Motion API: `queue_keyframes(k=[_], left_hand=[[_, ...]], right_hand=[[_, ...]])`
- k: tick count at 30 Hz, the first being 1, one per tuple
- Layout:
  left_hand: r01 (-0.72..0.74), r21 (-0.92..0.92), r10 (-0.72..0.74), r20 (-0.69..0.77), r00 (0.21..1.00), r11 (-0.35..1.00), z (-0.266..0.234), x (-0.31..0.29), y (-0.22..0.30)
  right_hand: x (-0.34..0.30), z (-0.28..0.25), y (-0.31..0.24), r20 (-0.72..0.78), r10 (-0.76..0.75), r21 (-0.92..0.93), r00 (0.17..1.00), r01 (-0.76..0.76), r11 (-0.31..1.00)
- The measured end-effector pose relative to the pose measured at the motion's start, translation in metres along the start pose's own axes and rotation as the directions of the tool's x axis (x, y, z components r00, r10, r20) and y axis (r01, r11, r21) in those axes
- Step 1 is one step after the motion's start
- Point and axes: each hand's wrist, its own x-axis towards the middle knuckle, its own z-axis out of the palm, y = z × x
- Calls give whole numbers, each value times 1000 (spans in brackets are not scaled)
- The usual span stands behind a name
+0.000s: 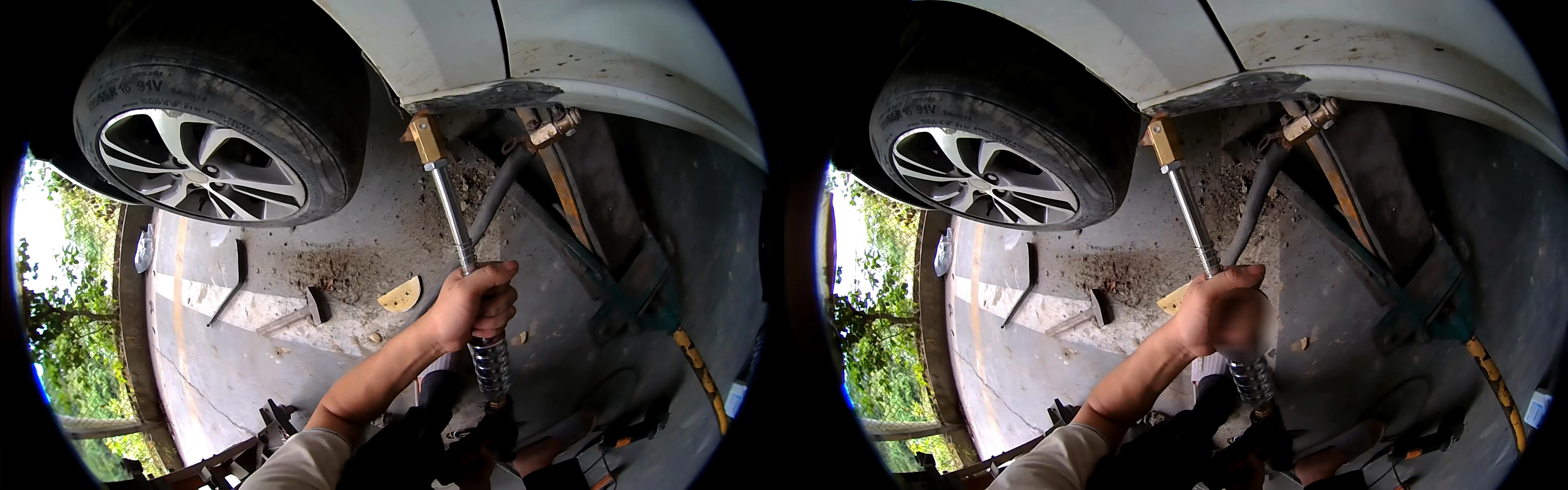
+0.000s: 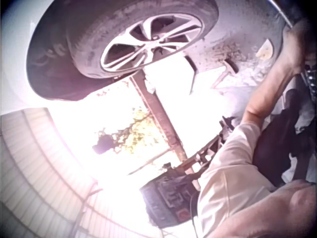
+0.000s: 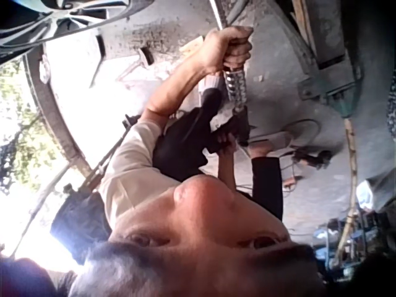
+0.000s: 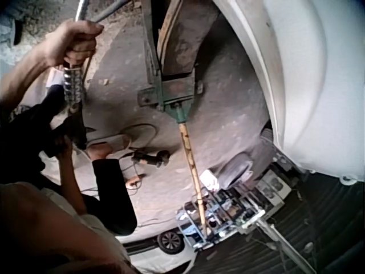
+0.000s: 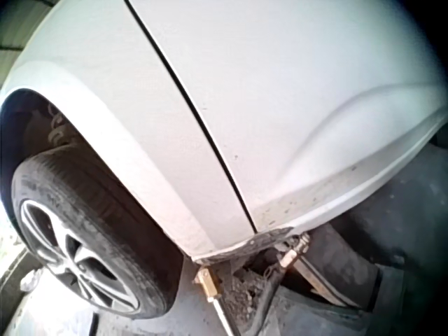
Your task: The person uses a pneumatic tool to grind the undercarriage of a white car, then switches to a hammer and chisel to work on the same area.
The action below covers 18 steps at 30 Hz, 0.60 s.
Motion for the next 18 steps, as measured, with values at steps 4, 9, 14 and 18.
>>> queue_keyframes(k=[4,9,14,18], left_hand=[[12,-14,-12,3,1000,1000,4,-1,1],[-18,-76,32,189,981,997,-15,2,-2],[-381,453,368,122,922,806,-13,-14,-45],[-262,486,295,10,955,834,6,-13,-27]], right_hand=[[5,3,-2,-69,9,5,998,-9,1000],[5,4,-1,-89,22,2,996,-22,1000],[8,4,-1,-115,27,-21,993,-29,999],[6,6,-9,-129,-8,-35,992,4,999]])
